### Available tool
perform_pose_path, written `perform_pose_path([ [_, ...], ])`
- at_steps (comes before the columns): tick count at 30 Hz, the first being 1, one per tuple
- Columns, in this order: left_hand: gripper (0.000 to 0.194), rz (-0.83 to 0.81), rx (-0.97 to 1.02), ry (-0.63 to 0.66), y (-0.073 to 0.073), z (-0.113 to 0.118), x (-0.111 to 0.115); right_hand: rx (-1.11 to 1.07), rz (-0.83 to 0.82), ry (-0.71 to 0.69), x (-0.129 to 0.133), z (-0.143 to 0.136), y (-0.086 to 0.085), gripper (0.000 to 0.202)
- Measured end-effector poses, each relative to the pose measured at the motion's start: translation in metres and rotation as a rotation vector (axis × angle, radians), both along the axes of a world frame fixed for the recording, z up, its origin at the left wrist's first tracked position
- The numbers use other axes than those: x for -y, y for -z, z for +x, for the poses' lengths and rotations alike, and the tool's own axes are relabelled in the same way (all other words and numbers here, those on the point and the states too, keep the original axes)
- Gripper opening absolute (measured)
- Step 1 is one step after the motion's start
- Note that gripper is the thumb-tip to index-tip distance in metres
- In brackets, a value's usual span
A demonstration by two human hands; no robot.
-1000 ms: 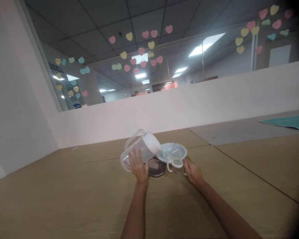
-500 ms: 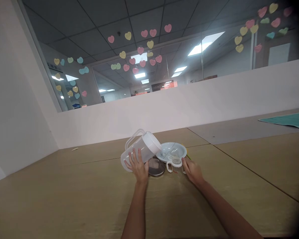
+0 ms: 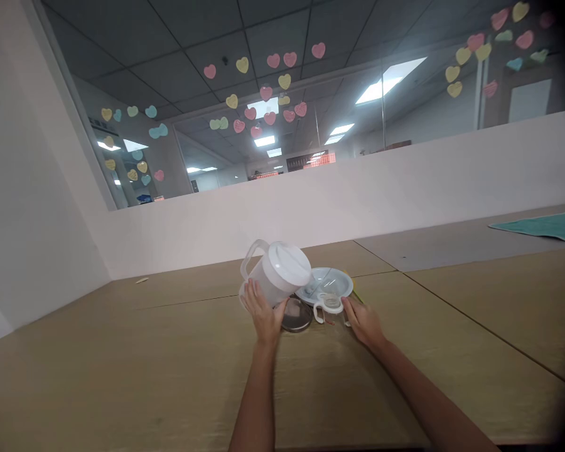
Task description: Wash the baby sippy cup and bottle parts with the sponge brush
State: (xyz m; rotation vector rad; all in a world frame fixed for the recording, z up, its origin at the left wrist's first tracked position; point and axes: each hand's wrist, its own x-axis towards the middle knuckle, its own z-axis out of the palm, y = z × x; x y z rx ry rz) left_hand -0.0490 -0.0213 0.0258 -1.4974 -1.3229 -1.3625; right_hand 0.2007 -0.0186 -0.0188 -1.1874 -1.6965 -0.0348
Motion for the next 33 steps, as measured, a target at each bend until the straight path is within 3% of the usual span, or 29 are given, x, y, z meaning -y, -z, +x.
perform_pose_path([
  [6,0.079,0.003,-0.275,0.092,0.007,0.000,-0.004,0.019,-0.022,-0.014,-0.003,0.001,0.004,0.051],
  [19,0.069,-0.004,-0.314,0.084,0.008,-0.001,-0.002,0.009,-0.053,-0.025,0.000,0.000,0.001,0.052],
  [23,0.078,-0.027,-0.208,0.070,0.010,0.002,-0.002,-0.008,-0.050,-0.026,0.002,-0.001,-0.002,0.053],
  [28,0.097,-0.017,0.104,0.040,0.002,0.007,0.003,-0.007,-0.053,-0.012,0.003,-0.002,-0.004,0.052],
  [33,0.100,-0.019,0.362,-0.024,-0.002,0.005,0.004,-0.006,-0.058,-0.002,0.001,-0.002,-0.003,0.053],
])
